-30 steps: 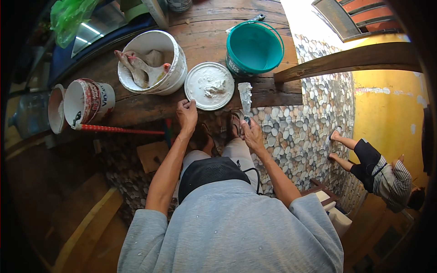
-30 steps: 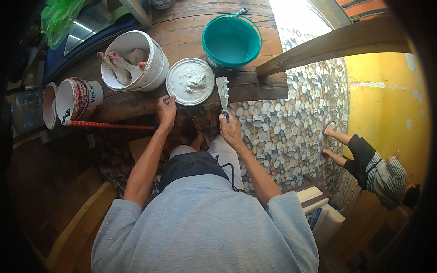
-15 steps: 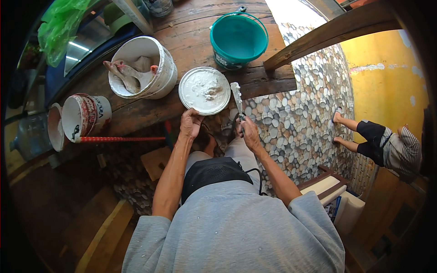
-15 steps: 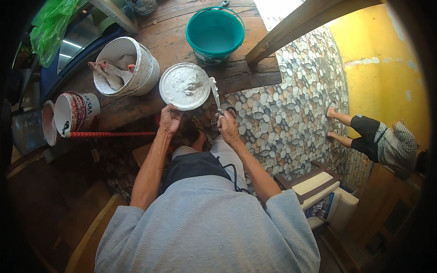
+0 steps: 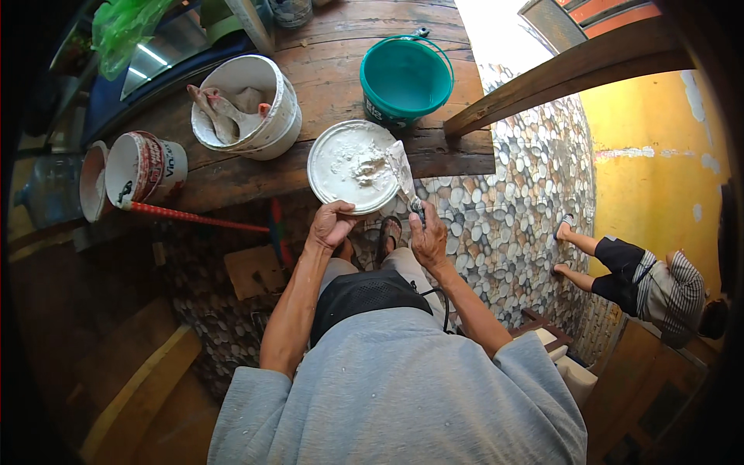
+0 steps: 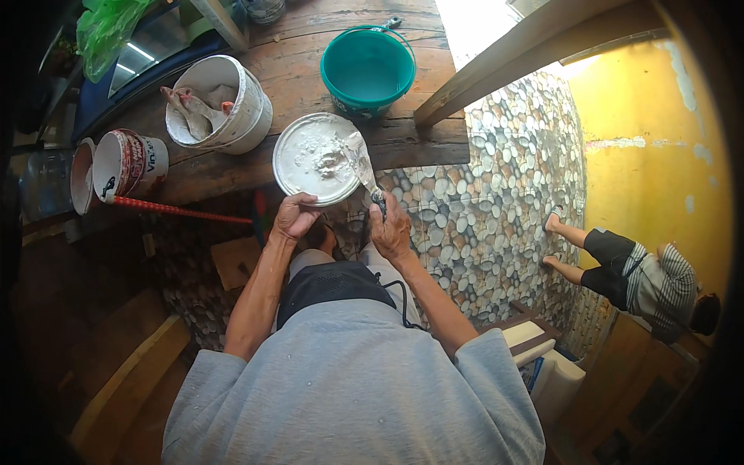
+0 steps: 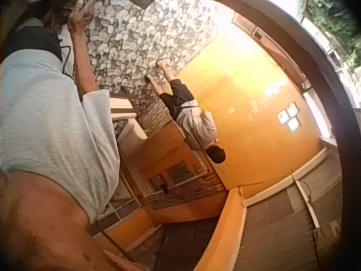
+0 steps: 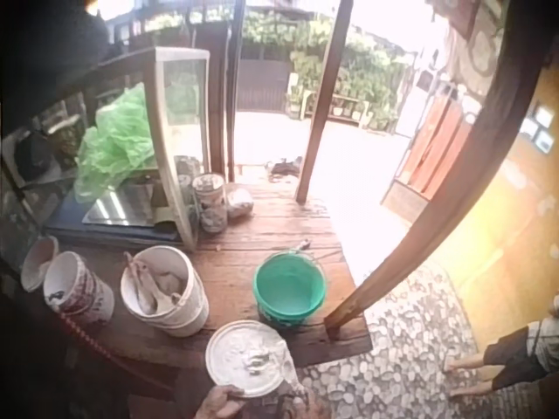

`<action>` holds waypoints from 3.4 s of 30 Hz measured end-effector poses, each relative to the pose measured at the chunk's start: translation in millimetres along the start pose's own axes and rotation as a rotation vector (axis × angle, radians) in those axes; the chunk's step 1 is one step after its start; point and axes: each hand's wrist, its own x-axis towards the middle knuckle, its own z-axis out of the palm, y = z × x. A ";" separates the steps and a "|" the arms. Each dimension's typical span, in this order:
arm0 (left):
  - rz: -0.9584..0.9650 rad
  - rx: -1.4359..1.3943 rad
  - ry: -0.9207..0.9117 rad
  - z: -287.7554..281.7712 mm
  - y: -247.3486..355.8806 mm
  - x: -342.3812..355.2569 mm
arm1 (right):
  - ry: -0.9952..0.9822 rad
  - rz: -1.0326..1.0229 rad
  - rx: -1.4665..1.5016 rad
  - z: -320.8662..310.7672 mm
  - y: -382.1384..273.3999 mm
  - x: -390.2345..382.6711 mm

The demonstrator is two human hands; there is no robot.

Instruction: The person applies plaster onto a cracked wall using a putty knife while holding a lid with plaster. The person then walks to a table and mixes plaster on the lid using a putty knife.

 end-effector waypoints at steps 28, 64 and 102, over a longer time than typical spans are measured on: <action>0.252 -0.201 -0.232 110.9 29.2 -55.4 | 0.120 -0.329 -0.347 -113.8 -8.6 23.2; 0.382 0.289 -0.277 140.3 43.0 -97.0 | 0.008 0.131 0.705 -110.7 -74.8 40.9; 0.444 0.212 -0.416 173.4 44.6 -110.1 | 0.372 -0.169 -0.241 -92.7 -86.1 44.4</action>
